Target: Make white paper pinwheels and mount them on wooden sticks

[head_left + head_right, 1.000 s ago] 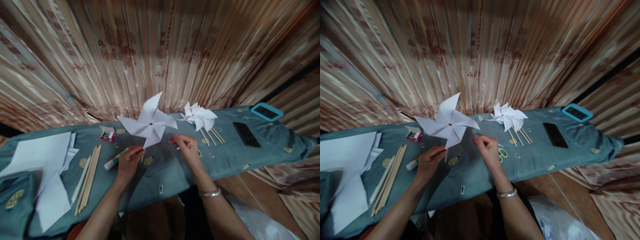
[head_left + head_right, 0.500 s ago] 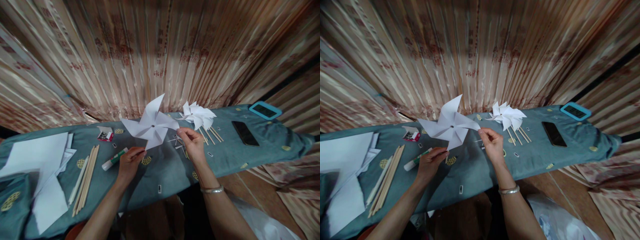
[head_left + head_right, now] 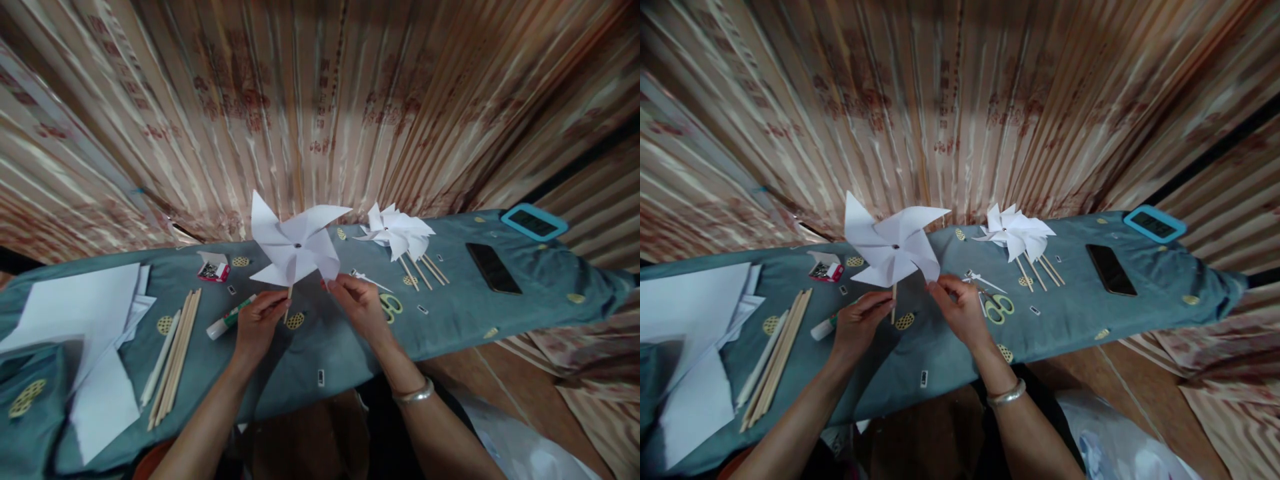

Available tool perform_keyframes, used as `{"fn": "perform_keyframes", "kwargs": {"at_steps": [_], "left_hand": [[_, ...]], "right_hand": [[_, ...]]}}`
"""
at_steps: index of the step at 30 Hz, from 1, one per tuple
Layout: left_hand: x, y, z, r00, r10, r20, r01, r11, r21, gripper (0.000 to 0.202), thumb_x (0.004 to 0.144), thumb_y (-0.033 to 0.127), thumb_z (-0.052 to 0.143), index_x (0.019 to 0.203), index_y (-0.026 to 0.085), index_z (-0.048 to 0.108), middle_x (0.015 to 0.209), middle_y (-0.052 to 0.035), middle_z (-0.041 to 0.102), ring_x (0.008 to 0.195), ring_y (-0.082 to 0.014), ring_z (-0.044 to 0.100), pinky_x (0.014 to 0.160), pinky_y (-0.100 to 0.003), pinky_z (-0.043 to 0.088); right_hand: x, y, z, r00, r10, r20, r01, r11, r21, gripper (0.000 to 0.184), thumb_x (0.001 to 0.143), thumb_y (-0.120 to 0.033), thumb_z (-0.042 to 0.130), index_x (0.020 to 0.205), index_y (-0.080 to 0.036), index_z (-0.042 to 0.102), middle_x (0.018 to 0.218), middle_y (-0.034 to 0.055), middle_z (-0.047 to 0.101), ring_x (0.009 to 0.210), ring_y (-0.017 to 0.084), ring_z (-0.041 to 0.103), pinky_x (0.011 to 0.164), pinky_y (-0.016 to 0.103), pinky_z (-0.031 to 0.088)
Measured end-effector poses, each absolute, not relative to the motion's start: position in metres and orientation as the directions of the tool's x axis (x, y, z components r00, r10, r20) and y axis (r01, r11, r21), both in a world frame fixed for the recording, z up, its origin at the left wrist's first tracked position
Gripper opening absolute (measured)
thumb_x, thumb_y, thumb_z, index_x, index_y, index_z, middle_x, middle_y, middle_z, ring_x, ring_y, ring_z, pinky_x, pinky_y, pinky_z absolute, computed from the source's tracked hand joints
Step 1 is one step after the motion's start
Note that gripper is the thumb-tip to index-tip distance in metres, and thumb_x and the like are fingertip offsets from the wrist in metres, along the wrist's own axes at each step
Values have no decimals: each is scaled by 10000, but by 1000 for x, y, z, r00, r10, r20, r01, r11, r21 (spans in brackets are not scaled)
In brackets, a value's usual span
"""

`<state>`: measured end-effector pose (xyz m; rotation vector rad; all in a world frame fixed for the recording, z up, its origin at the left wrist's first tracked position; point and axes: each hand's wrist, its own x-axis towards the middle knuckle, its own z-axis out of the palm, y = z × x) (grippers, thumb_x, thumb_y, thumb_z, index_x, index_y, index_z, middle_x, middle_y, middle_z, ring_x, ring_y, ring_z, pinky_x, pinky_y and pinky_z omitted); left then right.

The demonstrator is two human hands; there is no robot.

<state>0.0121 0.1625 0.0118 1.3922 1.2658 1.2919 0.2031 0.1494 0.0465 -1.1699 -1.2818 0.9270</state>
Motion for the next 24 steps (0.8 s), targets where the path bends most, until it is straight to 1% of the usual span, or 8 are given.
{"fn": "perform_keyframes", "kwargs": {"at_steps": [3,6,11,15,19,24], "left_hand": [[12,163,11,-46,988,151,135,-143,980,150,673,313,722,780,214,756,791,-20,729,714,-181,679,643,-283,551],[13,163,11,-47,988,148,131,-141,981,155,663,317,731,776,214,755,790,-16,724,713,-175,675,641,-275,548],[15,162,14,-52,991,127,114,-121,986,149,640,308,731,747,206,757,774,-17,723,701,-173,671,644,-271,553],[17,161,15,-45,992,117,85,-113,990,141,636,302,726,734,202,752,772,-19,725,700,-176,677,661,-281,560],[18,160,13,-30,992,120,80,-118,990,146,648,311,711,732,196,743,773,-24,721,709,-185,679,666,-288,559],[20,159,11,-17,994,109,76,-108,991,142,657,308,698,725,190,740,785,-30,723,703,-182,673,652,-280,552]], "right_hand": [[195,146,46,41,973,225,108,220,-970,306,840,-421,608,634,-203,667,689,9,649,696,158,594,700,282,456],[187,142,43,-2,981,193,104,193,-976,302,854,-403,593,652,-196,676,655,1,633,679,154,592,692,278,459],[177,139,38,-50,988,144,127,150,-981,299,842,-417,588,712,-185,726,669,7,677,644,147,594,631,252,455],[173,139,38,-70,987,146,143,155,-978,302,842,-432,585,756,-196,753,697,5,703,674,159,615,653,258,472],[170,139,38,-75,988,138,157,148,-977,315,843,-425,579,708,-192,743,651,2,679,638,153,602,623,255,458],[168,140,33,-69,988,142,173,152,-973,346,849,-419,574,648,-178,719,572,-14,617,554,120,533,545,233,401]]}}
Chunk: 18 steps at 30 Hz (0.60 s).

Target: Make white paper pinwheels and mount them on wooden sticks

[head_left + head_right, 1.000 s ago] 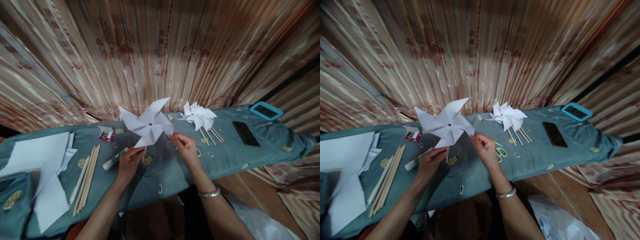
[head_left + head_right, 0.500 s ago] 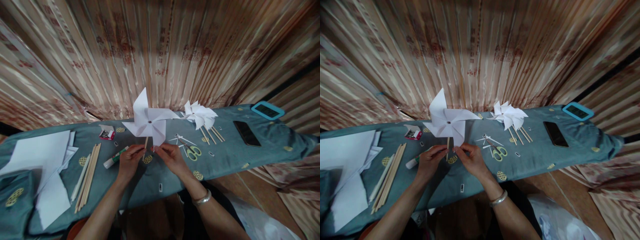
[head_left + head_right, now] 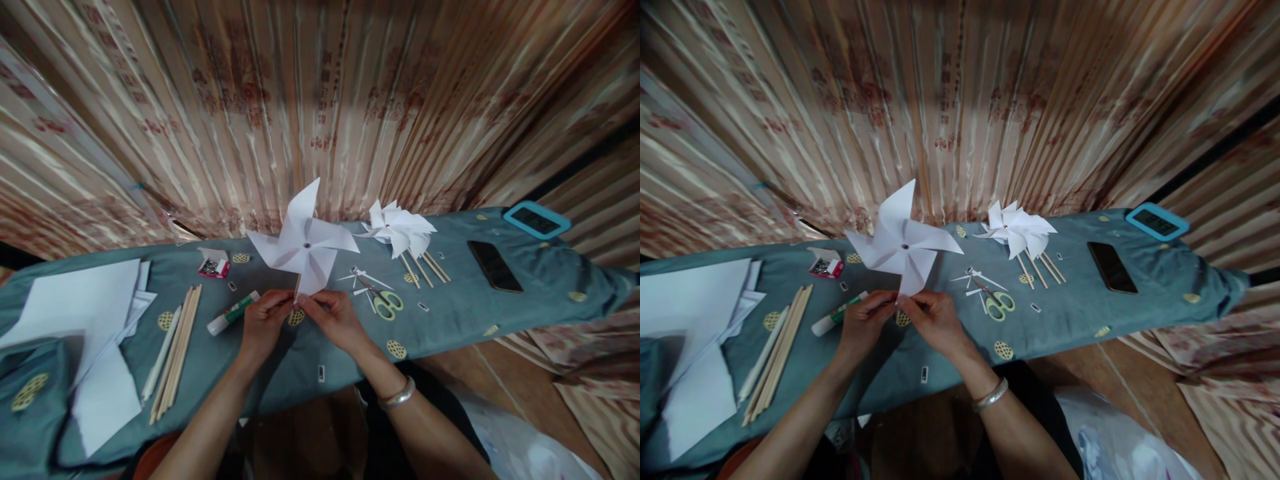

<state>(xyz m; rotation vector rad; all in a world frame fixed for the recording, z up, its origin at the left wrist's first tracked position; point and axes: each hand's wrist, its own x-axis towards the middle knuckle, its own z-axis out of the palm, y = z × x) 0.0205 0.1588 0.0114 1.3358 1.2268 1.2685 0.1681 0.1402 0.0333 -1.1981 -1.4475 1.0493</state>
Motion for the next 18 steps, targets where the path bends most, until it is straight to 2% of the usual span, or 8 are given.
{"fn": "perform_keyframes", "kwargs": {"at_steps": [6,11,15,18], "left_hand": [[19,159,14,3,997,83,92,-83,992,157,664,317,689,737,191,746,781,-35,719,710,-192,672,647,-286,546],[15,161,14,-41,995,92,102,-87,991,158,639,316,718,739,199,751,788,-27,726,730,-189,674,669,-286,550],[14,163,13,-49,993,103,107,-98,989,152,630,302,729,744,205,758,748,-14,717,682,-167,661,612,-258,530],[15,162,12,-28,995,99,85,-96,992,145,624,292,726,737,209,762,724,-11,711,668,-166,657,590,-252,523]], "right_hand": [[166,139,31,-95,991,92,152,106,-983,361,834,-464,614,638,-177,711,559,-19,612,544,109,523,524,219,380],[179,136,44,-75,990,117,211,130,-969,389,834,-484,604,609,-178,691,519,-22,572,502,99,464,488,225,334],[206,140,56,149,966,213,239,174,-955,411,822,-481,611,550,-178,663,466,-30,516,466,92,415,477,236,316],[228,144,59,386,890,242,199,176,-964,404,811,-490,623,553,-182,663,490,-19,562,483,100,444,508,242,358]]}}
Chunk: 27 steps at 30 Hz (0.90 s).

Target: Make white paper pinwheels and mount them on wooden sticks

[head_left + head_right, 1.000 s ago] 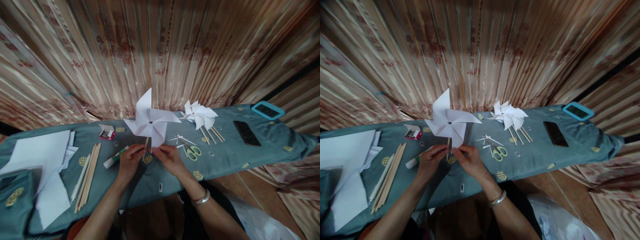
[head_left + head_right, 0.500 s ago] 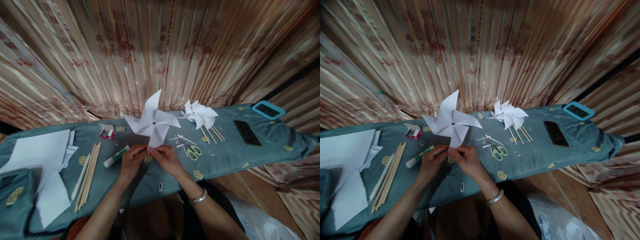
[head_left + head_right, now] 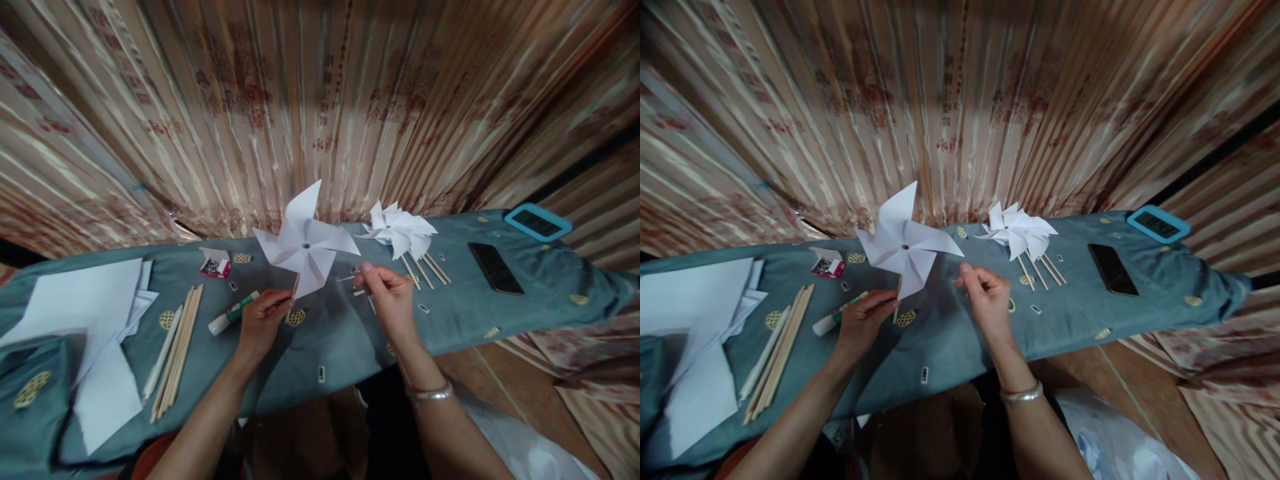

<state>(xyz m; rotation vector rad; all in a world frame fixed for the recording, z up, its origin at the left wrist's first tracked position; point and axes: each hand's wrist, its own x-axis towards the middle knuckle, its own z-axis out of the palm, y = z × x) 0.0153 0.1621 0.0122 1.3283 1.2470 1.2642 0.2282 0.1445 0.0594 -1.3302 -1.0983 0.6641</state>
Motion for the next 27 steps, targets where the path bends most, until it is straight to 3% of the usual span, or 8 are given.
{"fn": "perform_keyframes", "kwargs": {"at_steps": [4,9,13,19,27], "left_hand": [[17,161,12,2,997,76,71,-76,995,134,629,287,724,732,211,763,738,-13,714,687,-166,662,621,-258,535],[18,161,10,32,997,68,96,-71,993,132,638,295,725,732,210,761,740,-14,712,690,-163,661,628,-255,529],[18,160,9,32,998,62,125,-66,990,155,635,315,734,737,202,762,763,-25,724,694,-166,663,633,-260,533],[19,160,8,30,998,59,115,-62,991,186,639,331,734,756,191,767,766,-31,718,677,-166,658,629,-268,540],[18,160,8,-1,999,50,97,-49,994,172,619,331,745,732,204,767,728,-25,718,673,-179,669,608,-273,539]], "right_hand": [[246,150,60,531,803,270,158,219,-963,283,755,-462,694,696,-186,708,669,13,686,603,130,560,603,263,455],[249,155,57,481,821,307,211,231,-950,310,740,-417,717,962,-202,732,901,48,738,790,177,640,716,316,506],[246,158,53,426,860,281,194,217,-957,258,738,-410,711,885,-202,750,853,37,745,774,182,645,729,323,509],[240,160,49,452,870,198,112,165,-980,231,693,-403,738,787,-193,748,697,12,707,647,161,594,631,292,481],[227,154,46,338,921,195,117,165,-979,148,724,-350,706,736,-205,733,740,3,709,669,151,591,691,291,473]]}}
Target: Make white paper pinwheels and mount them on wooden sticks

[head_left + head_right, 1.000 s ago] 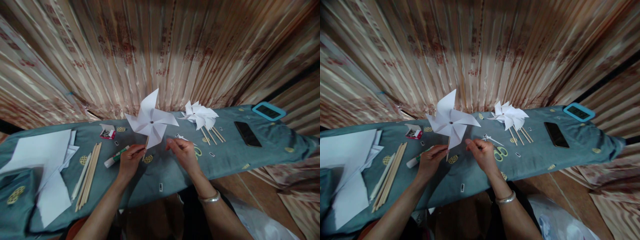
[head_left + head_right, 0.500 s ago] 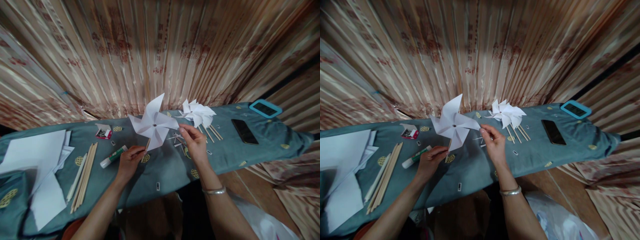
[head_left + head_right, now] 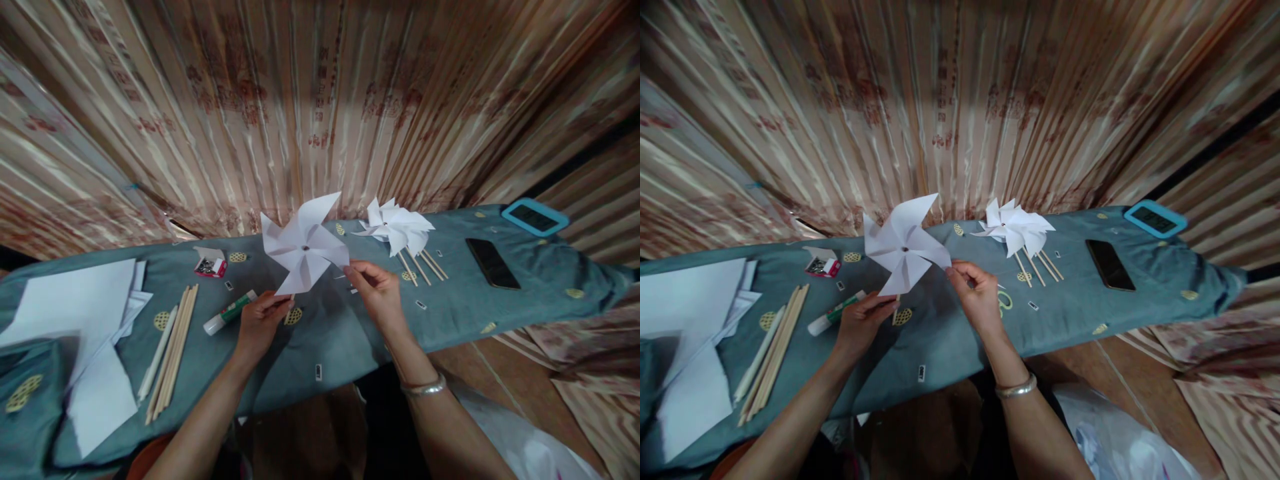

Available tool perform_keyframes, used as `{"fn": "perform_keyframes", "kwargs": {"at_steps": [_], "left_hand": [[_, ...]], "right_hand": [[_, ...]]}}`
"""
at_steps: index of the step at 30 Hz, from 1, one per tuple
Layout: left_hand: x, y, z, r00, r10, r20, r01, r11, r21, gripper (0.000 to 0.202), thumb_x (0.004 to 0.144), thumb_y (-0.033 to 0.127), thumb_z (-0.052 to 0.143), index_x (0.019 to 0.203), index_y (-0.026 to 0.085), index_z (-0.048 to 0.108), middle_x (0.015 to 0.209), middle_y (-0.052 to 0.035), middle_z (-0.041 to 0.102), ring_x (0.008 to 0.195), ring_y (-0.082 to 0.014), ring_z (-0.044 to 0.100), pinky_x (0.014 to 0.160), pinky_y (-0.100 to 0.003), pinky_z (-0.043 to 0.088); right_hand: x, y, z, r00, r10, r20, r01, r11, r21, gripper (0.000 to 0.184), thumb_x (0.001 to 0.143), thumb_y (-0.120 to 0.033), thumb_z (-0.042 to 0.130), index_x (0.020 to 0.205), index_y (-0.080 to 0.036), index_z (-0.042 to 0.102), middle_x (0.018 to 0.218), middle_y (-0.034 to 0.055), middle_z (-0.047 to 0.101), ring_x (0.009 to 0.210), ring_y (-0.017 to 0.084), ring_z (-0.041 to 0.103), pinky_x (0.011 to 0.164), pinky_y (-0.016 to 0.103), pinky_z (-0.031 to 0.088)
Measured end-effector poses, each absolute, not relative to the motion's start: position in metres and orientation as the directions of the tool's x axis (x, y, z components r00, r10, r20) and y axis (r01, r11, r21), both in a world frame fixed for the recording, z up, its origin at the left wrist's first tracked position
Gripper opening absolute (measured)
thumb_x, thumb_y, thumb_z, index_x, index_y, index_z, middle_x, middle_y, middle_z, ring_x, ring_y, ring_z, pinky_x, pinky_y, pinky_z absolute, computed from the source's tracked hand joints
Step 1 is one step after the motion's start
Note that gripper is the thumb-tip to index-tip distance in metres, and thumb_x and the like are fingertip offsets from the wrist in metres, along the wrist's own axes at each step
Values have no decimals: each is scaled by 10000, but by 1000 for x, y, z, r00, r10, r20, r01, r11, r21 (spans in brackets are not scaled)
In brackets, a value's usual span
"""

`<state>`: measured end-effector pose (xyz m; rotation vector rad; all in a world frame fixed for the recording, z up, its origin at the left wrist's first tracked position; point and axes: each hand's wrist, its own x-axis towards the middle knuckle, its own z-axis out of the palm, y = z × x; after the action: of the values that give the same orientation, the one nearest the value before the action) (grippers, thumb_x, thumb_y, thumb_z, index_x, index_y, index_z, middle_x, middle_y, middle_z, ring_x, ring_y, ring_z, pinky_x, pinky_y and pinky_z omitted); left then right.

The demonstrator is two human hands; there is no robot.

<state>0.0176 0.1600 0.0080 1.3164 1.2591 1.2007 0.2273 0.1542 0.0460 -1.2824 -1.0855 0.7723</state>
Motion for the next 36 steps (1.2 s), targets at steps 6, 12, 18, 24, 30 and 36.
{"fn": "perform_keyframes", "kwargs": {"at_steps": [6,12,18,24,30,36], "left_hand": [[18,159,14,-14,1000,21,44,-21,999,157,584,283,750,719,204,766,754,-26,737,699,-178,681,654,-281,556],[16,158,15,2,998,63,101,-63,993,136,621,288,729,721,201,758,749,-24,728,676,-175,674,627,-276,554],[16,158,13,11,997,80,117,-81,990,143,640,304,724,742,210,757,762,-24,725,694,-178,675,636,-279,556],[17,157,11,19,998,67,102,-69,992,152,645,307,729,748,198,753,765,-24,717,710,-178,673,661,-284,554],[18,156,12,27,998,61,83,-63,995,140,641,296,737,743,202,754,752,-20,712,701,-173,668,650,-275,544],[19,156,10,30,997,72,106,-75,992,156,648,320,725,747,203,753,773,-26,721,707,-177,669,657,-281,554]], "right_hand": [[214,150,38,223,951,214,127,189,-974,134,771,-326,677,805,-209,732,846,35,727,754,172,627,730,299,481],[199,143,43,151,963,224,136,204,-969,149,782,-327,648,719,-200,697,754,27,689,720,165,614,697,274,480],[190,141,44,92,975,203,170,186,-968,201,791,-337,616,652,-194,638,678,6,631,671,145,564,664,262,458],[179,139,39,84,984,156,163,141,-976,235,771,-352,652,600,-191,631,609,-12,595,613,129,538,618,253,444],[173,139,34,63,990,125,132,116,-984,178,768,-334,666,664,-195,705,666,6,682,630,144,594,622,260,462],[170,141,29,77,990,122,154,109,-982,189,773,-351,671,693,-191,735,713,32,730,657,164,641,635,268,486]]}}
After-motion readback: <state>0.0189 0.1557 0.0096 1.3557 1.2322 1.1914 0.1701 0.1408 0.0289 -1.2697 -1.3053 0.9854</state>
